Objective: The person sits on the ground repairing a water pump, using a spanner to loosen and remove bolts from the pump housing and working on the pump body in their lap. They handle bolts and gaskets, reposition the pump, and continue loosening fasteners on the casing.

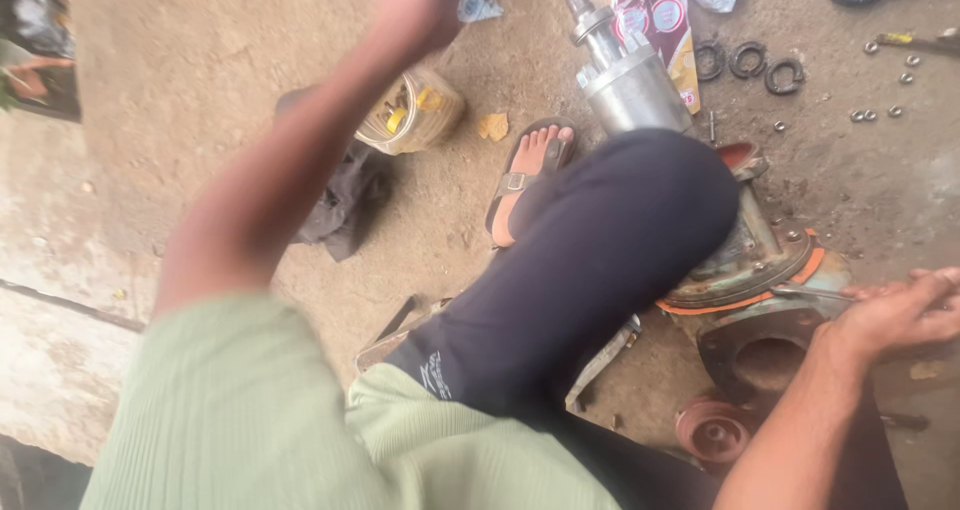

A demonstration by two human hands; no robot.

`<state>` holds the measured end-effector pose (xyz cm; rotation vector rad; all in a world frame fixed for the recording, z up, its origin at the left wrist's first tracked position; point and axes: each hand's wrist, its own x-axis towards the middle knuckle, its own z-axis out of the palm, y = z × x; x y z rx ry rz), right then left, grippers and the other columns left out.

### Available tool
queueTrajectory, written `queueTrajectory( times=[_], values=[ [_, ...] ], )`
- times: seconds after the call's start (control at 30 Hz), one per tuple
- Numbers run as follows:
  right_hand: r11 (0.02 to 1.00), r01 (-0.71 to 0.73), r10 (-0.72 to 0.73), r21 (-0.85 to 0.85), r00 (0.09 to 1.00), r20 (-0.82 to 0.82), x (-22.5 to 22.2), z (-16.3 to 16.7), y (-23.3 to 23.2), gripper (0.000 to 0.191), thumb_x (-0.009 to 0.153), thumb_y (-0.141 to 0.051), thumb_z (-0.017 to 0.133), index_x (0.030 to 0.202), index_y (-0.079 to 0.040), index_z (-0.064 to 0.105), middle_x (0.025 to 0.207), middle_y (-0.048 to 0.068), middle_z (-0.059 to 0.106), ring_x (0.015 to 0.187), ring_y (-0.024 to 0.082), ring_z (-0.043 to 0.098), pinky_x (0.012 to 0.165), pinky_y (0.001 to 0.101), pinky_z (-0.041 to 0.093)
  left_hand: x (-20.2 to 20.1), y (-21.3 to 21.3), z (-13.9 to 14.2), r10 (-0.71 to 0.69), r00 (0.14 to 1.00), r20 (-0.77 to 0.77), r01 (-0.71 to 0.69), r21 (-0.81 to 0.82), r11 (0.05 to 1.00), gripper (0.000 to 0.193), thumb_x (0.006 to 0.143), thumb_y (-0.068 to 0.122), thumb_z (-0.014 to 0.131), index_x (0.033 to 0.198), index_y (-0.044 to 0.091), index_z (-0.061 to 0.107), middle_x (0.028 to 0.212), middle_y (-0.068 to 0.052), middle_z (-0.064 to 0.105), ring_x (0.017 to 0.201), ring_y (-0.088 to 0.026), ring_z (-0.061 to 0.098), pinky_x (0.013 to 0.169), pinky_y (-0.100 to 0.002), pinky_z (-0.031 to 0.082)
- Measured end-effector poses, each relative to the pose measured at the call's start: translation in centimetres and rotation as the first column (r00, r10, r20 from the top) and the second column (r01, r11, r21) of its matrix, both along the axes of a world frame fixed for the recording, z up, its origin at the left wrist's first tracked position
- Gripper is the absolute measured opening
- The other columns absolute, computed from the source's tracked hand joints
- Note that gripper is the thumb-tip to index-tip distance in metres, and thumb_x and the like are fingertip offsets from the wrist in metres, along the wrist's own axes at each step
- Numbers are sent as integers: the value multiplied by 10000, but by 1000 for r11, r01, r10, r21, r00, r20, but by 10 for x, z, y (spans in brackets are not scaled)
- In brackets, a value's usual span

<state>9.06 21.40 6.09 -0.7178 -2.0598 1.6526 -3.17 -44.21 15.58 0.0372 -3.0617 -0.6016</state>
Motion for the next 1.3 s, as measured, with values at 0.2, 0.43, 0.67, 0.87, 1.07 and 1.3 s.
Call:
queueTrajectory(
  times=[0.2, 0.43, 0.67, 0.87, 1.07, 1.3],
  values=[
    [998, 59, -60, 24, 998, 27, 1, 15, -5, 279, 1149, -301, 599, 1041, -45, 577, 742, 34, 464, 557, 109, 463, 470, 294, 453, 291, 6, -107, -21, 895, 446, -39, 125, 991, 222, 988, 258, 664, 862, 75, 683, 820, -219, 679, 787, -432, 658, 679, -554, 512],
    [986, 80, -81, -149, 997, -5, 12, 36, -17, 218, 1159, -243, 620, 1081, -52, 550, 873, 51, 560, 583, 93, 452, 480, 292, 433, 332, 87, -158, -285, 560, 778, 46, 314, 948, 228, 911, 249, 628, 1072, 136, 745, 994, -185, 744, 897, -397, 709, 763, -493, 558],
    [998, 7, -13, -68, 996, -88, 14, 38, -36, 259, 1180, -230, 568, 1020, -35, 510, 866, 62, 536, 523, 106, 432, 430, 316, 428, 305, 103, -209, -324, 576, 751, 19, 384, 923, 233, 915, 242, 634, 1098, 137, 732, 1026, -185, 738, 914, -399, 708, 776, -492, 557],
    [997, -26, 18, -72, 994, -106, 19, 45, -48, 205, 1209, -160, 560, 1063, -27, 505, 965, 77, 556, 546, 117, 457, 411, 298, 440, 299, 98, -199, -302, 597, 743, 33, 353, 935, 240, 918, 236, 639, 1121, 138, 721, 1054, -186, 733, 928, -401, 707, 788, -492, 556],
    [993, -56, 44, -108, 993, -107, 25, 55, -55, 109, 1219, -94, 544, 1148, -18, 510, 996, 87, 564, 552, 112, 479, 452, 292, 437, 276, 135, -204, -322, 608, 726, 68, 356, 932, 250, 921, 231, 645, 1144, 138, 710, 1081, -186, 727, 943, -402, 706, 800, -492, 555],
    [992, -37, 28, -124, 997, -77, 26, 63, -59, 134, 1230, -118, 543, 1145, -22, 502, 993, 83, 562, 557, 108, 472, 467, 299, 433, 261, 192, -226, -382, 663, 644, 126, 407, 905, 264, 925, 224, 651, 1171, 139, 697, 1113, -186, 721, 960, -405, 705, 813, -492, 554]
  ],
)
